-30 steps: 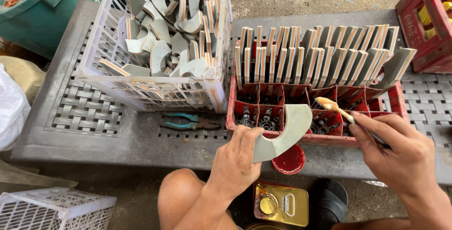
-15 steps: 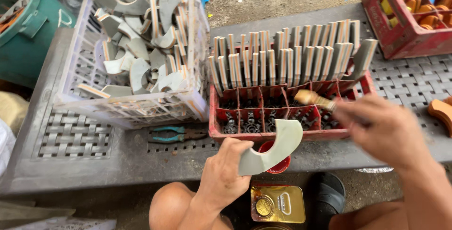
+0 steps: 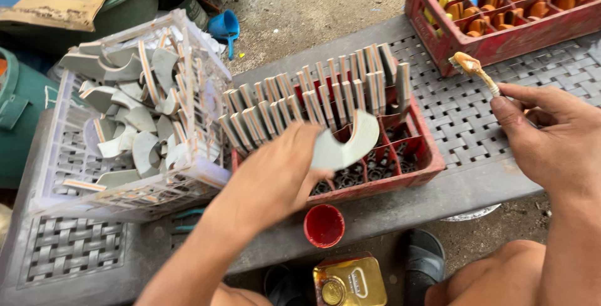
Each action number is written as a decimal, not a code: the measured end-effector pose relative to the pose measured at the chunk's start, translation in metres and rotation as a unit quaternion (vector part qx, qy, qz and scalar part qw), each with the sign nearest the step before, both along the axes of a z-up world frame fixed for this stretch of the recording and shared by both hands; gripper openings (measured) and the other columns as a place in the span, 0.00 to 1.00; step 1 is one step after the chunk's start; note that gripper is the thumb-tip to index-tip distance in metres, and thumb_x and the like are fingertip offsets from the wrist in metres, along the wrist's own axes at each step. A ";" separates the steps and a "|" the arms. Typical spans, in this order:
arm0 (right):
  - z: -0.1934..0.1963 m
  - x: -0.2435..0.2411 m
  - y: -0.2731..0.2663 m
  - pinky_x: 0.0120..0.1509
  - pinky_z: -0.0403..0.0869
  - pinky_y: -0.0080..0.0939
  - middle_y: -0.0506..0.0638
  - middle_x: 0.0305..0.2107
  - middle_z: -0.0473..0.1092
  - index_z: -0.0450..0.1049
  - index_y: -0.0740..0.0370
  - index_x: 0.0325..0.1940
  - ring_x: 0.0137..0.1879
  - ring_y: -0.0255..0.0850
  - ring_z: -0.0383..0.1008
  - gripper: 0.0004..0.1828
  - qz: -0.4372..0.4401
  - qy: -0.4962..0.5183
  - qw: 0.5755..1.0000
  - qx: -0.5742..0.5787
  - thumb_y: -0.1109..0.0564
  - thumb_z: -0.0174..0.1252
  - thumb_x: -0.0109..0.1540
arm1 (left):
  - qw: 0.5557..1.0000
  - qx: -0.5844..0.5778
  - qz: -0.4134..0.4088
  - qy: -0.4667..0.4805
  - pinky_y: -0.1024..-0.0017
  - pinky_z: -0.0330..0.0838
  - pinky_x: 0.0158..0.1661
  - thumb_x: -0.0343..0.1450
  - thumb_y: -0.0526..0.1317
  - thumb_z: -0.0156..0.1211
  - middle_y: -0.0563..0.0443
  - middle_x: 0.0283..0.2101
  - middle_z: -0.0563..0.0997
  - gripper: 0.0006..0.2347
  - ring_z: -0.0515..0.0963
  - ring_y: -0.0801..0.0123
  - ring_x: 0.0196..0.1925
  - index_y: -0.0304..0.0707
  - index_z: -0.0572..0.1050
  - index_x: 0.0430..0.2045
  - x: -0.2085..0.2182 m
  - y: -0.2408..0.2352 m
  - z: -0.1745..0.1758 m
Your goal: The person repeatedly picks up curved wooden pieces from a white crate, dips a brush into a red cup, and paints the edges of the pieces. After painting, the person places the pieces into a red crate with dividers. The process is repeated for multiple pieces throughout the clip.
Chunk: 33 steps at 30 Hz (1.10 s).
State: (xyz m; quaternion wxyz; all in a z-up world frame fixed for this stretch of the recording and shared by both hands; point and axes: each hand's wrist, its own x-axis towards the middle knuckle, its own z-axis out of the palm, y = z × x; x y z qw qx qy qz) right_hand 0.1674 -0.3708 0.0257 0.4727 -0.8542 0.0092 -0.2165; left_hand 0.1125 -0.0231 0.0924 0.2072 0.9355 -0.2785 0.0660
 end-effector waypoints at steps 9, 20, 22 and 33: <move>-0.009 0.003 -0.030 0.42 0.72 0.27 0.49 0.36 0.77 0.80 0.64 0.58 0.39 0.28 0.75 0.13 0.034 0.016 0.998 0.057 0.58 0.66 0.70 | 0.981 0.191 0.000 0.039 0.57 0.74 0.50 0.62 0.45 0.76 0.39 0.49 0.76 0.18 0.79 0.46 0.52 0.34 0.79 0.39 0.163 -0.075 0.049; -0.012 0.002 -0.037 0.44 0.74 0.28 0.49 0.37 0.78 0.80 0.63 0.57 0.41 0.29 0.77 0.13 0.058 0.021 0.996 0.063 0.60 0.65 0.68 | 0.950 0.261 0.044 0.167 0.59 0.74 0.50 0.62 0.45 0.77 0.49 0.49 0.82 0.24 0.80 0.58 0.54 0.44 0.72 0.50 0.231 -0.113 0.017; -0.011 -0.001 -0.037 0.43 0.73 0.28 0.49 0.36 0.77 0.81 0.62 0.57 0.39 0.29 0.75 0.13 0.052 0.024 0.997 0.048 0.60 0.66 0.68 | 0.947 0.267 0.039 0.177 0.58 0.74 0.50 0.62 0.46 0.77 0.49 0.49 0.82 0.26 0.80 0.58 0.53 0.45 0.71 0.51 0.240 -0.116 0.012; -0.004 -0.003 -0.035 0.39 0.70 0.28 0.46 0.34 0.76 0.81 0.60 0.54 0.36 0.28 0.71 0.13 0.049 0.016 0.999 0.018 0.58 0.67 0.66 | 0.945 0.262 0.026 0.196 0.61 0.75 0.51 0.62 0.44 0.77 0.49 0.49 0.83 0.24 0.81 0.58 0.54 0.41 0.72 0.49 0.247 -0.116 -0.020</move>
